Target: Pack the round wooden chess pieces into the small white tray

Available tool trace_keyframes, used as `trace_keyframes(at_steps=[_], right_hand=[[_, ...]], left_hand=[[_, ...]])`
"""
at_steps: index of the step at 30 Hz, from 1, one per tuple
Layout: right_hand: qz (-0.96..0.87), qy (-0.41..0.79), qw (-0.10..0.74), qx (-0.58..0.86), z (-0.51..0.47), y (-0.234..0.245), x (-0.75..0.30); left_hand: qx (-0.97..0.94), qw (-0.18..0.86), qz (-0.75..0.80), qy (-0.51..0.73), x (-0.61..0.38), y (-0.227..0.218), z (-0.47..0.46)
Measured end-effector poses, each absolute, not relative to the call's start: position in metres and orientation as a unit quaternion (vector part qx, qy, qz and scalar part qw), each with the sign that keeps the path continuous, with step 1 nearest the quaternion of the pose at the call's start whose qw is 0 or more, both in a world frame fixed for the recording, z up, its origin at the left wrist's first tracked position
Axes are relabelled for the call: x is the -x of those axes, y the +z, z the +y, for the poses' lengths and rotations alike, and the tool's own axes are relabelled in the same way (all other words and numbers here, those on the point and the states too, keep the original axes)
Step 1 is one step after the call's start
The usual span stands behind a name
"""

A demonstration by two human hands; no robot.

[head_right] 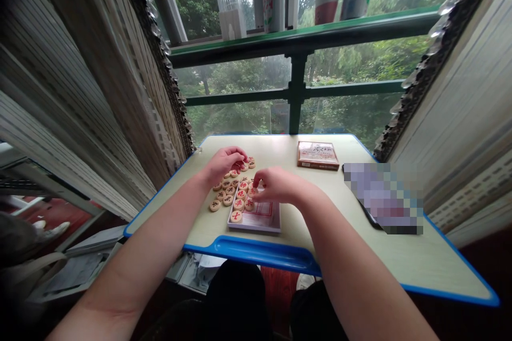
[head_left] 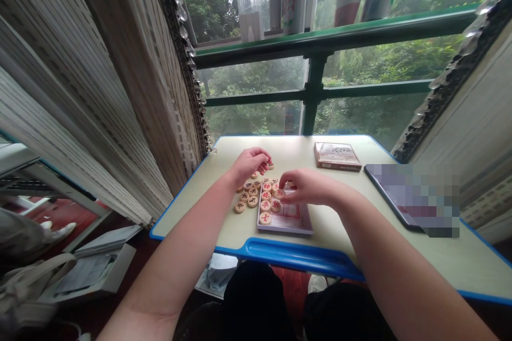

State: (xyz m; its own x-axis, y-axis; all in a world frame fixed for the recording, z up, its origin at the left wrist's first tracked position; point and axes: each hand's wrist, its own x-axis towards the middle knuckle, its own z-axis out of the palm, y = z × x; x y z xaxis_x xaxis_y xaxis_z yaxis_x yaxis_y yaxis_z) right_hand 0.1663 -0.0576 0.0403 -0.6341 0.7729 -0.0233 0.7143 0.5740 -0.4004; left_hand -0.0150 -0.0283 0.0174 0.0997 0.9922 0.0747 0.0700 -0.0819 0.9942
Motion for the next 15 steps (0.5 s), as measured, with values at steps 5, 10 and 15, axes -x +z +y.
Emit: trace_keyframes(at_steps=[5,10,15], right_hand=[[-0.888,0.157,0.056,0.429,-0.0568,0.0320,-0.1612],[-0.890,0.138,0.044,0.433,-0.0583,0.0324,-0.1601],[-0.891,0.128,0.032,0.434,-0.0595,0.0336,-0.1603]], left_hand=[[-0.566,0.480,0.488,0.459,0.0107,0.0209,-0.0329],[-0.568,0.471,0.481,0.473,0.0103,0.0217,-0.0328],[-0.575,0.463,0.485,0.469,0.0123,0.0207,-0.0311]])
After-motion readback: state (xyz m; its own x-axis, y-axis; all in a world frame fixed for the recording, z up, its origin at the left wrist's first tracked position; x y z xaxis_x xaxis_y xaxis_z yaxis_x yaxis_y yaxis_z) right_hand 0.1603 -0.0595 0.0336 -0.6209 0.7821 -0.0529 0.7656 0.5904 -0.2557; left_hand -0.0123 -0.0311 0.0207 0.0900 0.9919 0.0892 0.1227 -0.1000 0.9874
